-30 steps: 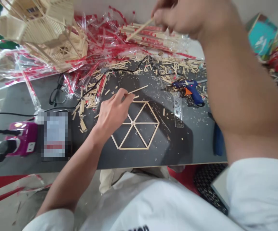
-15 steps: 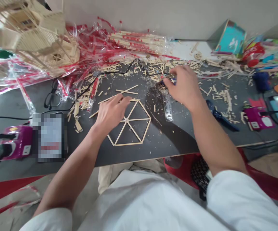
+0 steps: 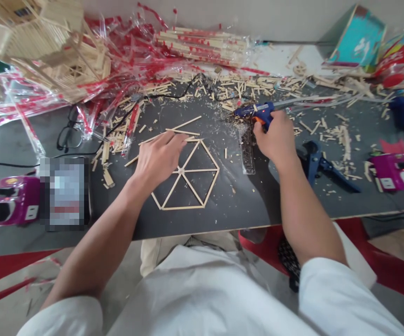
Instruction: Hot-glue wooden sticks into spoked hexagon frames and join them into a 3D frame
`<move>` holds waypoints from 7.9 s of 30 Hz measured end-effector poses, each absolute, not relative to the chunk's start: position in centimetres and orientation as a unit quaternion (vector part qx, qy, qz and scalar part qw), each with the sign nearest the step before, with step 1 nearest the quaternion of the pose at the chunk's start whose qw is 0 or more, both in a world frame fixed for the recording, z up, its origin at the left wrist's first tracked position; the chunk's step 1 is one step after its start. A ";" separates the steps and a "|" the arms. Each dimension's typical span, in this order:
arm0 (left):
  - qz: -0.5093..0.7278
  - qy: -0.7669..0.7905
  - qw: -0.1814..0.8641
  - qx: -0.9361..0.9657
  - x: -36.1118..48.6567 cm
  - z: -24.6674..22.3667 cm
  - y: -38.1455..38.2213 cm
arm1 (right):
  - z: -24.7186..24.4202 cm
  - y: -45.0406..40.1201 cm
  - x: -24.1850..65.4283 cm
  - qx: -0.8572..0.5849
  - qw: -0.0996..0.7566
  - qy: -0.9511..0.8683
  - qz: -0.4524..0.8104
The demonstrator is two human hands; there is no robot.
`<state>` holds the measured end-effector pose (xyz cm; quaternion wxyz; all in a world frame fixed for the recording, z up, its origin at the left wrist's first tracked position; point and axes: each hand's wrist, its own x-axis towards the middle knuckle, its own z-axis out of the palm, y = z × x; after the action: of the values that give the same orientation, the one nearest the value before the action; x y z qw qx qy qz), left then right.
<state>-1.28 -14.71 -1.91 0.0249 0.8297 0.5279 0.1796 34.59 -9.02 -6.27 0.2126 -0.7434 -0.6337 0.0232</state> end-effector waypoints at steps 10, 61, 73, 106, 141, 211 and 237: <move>0.217 0.551 0.057 0.804 -1.0 -2.7 -14.7 | -4.1 -11.2 31.2 -0.695 0.295 -0.650 0.092; 0.109 0.426 0.096 0.893 0.3 -3.5 -15.8 | -4.2 -10.9 29.6 -0.660 0.183 -0.723 0.088; 0.059 0.405 0.060 0.910 0.3 -2.8 -16.1 | -3.8 -10.5 29.8 -0.647 0.177 -0.734 0.103; 0.058 0.412 0.074 0.906 0.5 -2.7 -16.2 | -3.7 -9.8 30.5 -0.620 0.123 -0.770 0.088; 0.045 0.416 0.073 0.905 0.5 -2.6 -16.2 | -3.2 -10.0 30.0 -0.644 0.116 -0.748 0.111; 0.094 0.402 0.090 0.906 0.3 -3.4 -16.1 | -0.8 -12.6 34.5 -0.598 0.000 -0.785 0.165; 0.128 0.493 0.191 0.839 1.5 -2.9 -16.4 | -0.8 -12.5 35.4 -0.578 0.019 -0.795 0.184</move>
<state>1.48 -16.42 -2.95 0.1909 0.8388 0.4935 0.1281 35.39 -12.50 -0.82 0.0186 -0.5783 -0.7946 0.1841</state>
